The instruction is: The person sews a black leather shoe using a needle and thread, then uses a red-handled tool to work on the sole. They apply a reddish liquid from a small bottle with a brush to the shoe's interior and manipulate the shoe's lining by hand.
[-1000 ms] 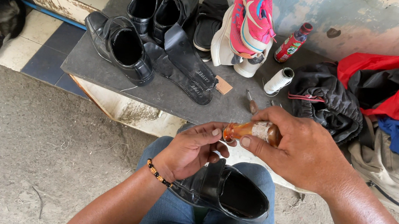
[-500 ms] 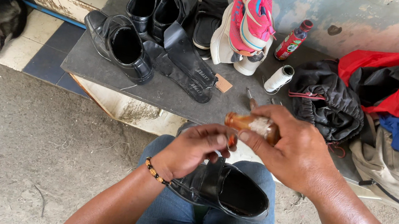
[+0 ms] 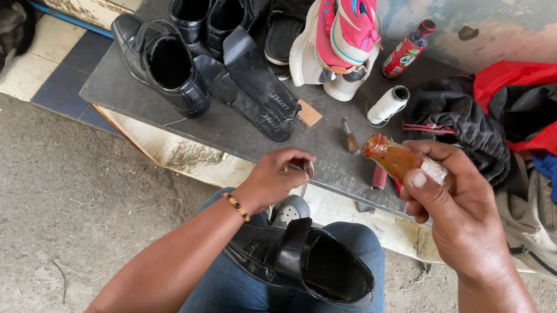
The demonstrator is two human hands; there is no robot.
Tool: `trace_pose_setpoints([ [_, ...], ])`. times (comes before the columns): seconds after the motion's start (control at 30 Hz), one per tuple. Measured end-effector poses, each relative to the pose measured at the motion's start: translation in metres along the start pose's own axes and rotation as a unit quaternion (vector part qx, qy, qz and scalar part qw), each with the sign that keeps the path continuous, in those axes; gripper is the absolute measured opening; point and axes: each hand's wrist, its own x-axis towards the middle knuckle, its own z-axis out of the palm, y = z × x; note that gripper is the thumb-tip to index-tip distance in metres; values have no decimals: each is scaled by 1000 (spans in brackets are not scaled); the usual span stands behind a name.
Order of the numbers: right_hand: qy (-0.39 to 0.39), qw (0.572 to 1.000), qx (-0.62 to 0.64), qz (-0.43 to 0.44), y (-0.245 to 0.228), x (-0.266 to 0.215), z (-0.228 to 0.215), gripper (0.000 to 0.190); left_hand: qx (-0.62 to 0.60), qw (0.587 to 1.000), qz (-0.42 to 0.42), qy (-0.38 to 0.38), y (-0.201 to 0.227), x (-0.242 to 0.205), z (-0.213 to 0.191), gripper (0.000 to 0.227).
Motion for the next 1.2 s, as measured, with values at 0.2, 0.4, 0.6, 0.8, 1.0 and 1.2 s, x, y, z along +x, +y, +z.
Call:
trace_pose_setpoints([
  [0.2, 8, 999, -29, 23, 14, -4, -9, 49, 291, 947, 127, 49, -47, 74, 28, 34],
  [0.4, -25, 999, -24, -2, 31, -10, -21, 50, 415, 880, 218, 72, -87, 126, 37, 33],
  [0.6, -15, 998, -10, 68, 38, -24, -24, 50, 374, 910, 172, 52, -66, 97, 23, 57],
  [0.8, -71, 997, 11, -9, 61, -46, -42, 50, 324, 935, 145, 8, -2, -30, 28, 55],
  [1.0, -99, 954, -274, -71, 18, -84, -40, 54, 405, 909, 22, -95, 0, -103, 30, 76],
  [1.2, -215, 880, -394, 157, 3, -120, -1, 58, 190, 978, 77, -28, -68, -155, 25, 54],
])
